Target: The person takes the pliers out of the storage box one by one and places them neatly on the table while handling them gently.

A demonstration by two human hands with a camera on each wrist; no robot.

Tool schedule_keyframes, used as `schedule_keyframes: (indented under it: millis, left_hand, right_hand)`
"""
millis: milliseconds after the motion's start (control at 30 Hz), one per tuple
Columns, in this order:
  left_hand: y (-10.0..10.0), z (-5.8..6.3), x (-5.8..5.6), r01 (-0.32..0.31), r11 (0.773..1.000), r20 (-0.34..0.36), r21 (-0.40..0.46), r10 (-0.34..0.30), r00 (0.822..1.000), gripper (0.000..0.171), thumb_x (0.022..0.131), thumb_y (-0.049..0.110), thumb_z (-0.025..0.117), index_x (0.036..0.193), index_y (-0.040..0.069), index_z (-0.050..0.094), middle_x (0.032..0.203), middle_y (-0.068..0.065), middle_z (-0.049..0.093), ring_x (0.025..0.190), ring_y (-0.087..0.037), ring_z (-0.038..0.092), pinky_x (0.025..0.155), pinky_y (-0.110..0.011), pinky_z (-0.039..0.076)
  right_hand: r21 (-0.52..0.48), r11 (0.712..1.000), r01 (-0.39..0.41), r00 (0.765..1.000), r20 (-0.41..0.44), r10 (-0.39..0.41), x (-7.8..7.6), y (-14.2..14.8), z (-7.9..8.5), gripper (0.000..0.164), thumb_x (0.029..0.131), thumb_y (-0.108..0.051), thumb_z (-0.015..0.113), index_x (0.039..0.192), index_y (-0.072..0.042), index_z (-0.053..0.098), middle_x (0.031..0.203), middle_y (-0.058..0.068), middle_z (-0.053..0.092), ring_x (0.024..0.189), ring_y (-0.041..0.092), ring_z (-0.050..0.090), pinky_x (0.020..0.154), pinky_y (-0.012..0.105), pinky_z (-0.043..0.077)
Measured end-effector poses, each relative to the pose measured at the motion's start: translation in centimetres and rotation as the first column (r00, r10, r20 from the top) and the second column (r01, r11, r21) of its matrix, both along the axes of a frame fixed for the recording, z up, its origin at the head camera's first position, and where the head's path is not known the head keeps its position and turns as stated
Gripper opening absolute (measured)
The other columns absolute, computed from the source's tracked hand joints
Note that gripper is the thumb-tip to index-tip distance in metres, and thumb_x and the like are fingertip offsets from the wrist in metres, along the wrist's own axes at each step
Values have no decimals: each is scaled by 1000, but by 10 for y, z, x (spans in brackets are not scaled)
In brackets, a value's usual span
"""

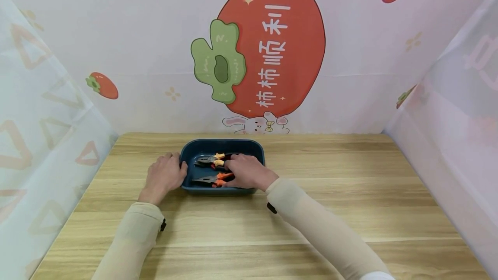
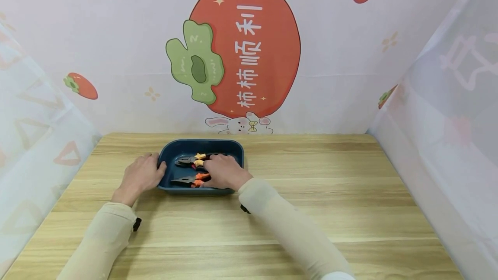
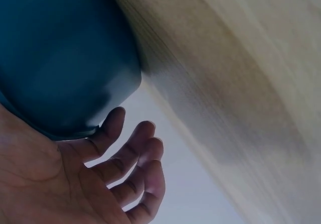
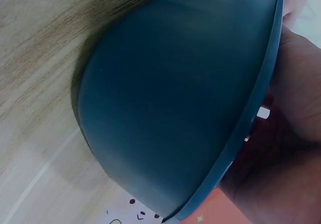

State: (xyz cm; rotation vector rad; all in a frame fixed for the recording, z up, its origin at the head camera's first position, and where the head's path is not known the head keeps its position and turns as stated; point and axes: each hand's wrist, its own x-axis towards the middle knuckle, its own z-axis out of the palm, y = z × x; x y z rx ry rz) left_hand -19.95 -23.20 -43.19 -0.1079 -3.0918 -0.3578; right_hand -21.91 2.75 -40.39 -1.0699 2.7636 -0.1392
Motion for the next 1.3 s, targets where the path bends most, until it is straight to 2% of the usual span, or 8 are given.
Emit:
schedule_keyframes:
  millis: [267, 567, 1000, 1300]
  left_hand:
    - [1, 1, 1, -6, 1000, 5, -10, 6, 1000, 49, 105, 25, 43, 132, -14, 53, 125, -35, 56, 106, -54, 56, 82, -65, 48]
    - [2, 0, 2, -18, 1000, 6, -17, 18, 1000, 49, 105, 26, 43, 132, -13, 53, 127, -35, 56, 109, -54, 54, 86, -66, 46]
    - [3, -1, 2, -34, 999, 6, -1, 34, 999, 48, 105, 26, 43, 132, -12, 53, 127, -34, 56, 111, -54, 53, 87, -67, 45]
    - [2, -1, 2, -37, 999, 9, -5, 37, 999, 49, 105, 27, 43, 133, -12, 53, 128, -34, 55, 111, -54, 53, 87, -67, 45]
  right_hand:
    - [-14, 1000, -2, 1000, 14, 2, -2, -4, -1, 47, 86, -48, 79, 119, -16, 72, 104, 0, 63, 89, 17, 53, 78, 29, 47]
    - [22, 1000, 1, 1000, 28, -2, -3, -10, 2, 44, 85, -47, 80, 116, -16, 71, 103, -1, 61, 90, 16, 52, 78, 30, 48]
    - [51, 999, 11, 995, 103, -16, -6, -18, 2, 32, 87, -37, 82, 109, -18, 71, 92, -4, 57, 87, 16, 51, 72, 31, 45]
    - [67, 998, 2, 991, 131, -11, -7, -19, 3, 27, 88, -33, 81, 108, -19, 70, 96, -4, 57, 89, 16, 51, 76, 31, 47]
